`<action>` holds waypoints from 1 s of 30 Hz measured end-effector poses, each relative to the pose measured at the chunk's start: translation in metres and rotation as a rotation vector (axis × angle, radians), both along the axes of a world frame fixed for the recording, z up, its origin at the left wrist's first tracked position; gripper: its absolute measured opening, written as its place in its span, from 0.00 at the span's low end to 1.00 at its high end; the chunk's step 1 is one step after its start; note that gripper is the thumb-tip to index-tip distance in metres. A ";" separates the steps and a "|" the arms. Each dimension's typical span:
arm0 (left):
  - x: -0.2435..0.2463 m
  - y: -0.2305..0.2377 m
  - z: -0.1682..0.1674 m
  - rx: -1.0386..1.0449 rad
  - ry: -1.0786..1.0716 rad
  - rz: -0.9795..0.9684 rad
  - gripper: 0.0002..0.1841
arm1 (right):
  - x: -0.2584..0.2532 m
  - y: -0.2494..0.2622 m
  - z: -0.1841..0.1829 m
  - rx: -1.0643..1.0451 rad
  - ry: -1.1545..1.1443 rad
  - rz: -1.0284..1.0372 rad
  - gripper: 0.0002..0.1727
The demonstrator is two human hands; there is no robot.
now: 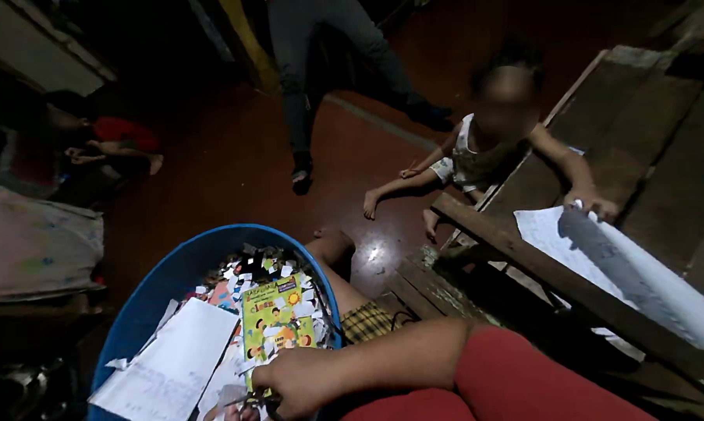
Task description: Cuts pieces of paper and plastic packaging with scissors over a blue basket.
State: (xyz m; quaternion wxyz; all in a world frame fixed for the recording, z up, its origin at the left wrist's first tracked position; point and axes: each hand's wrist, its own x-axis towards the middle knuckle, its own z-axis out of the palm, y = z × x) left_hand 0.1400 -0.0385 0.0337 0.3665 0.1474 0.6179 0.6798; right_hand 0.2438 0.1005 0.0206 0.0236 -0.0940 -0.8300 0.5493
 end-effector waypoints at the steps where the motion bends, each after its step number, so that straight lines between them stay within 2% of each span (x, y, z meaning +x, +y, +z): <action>1: -0.002 -0.001 -0.002 0.018 0.022 -0.009 0.09 | 0.000 0.000 0.000 -0.007 -0.002 0.003 0.27; 6: -0.010 -0.012 0.003 -0.015 0.174 0.023 0.12 | 0.000 -0.001 0.010 -0.070 -0.016 0.057 0.30; 12: -0.027 -0.029 0.014 -0.108 0.342 -0.103 0.09 | -0.002 -0.013 0.025 -0.040 -0.089 0.112 0.31; 16: -0.035 -0.031 0.000 -0.121 0.500 -0.109 0.09 | -0.008 -0.018 0.025 -0.028 -0.164 0.086 0.35; 20: -0.039 -0.029 0.001 -0.148 0.344 -0.104 0.12 | -0.015 -0.018 0.013 -0.007 -0.178 0.024 0.38; 25: -0.045 -0.033 0.000 -0.093 0.244 -0.132 0.10 | -0.014 -0.023 0.002 0.019 -0.046 0.029 0.40; 30: -0.047 -0.034 -0.003 -0.050 0.184 -0.126 0.08 | -0.015 -0.024 0.000 -0.032 -0.035 0.043 0.45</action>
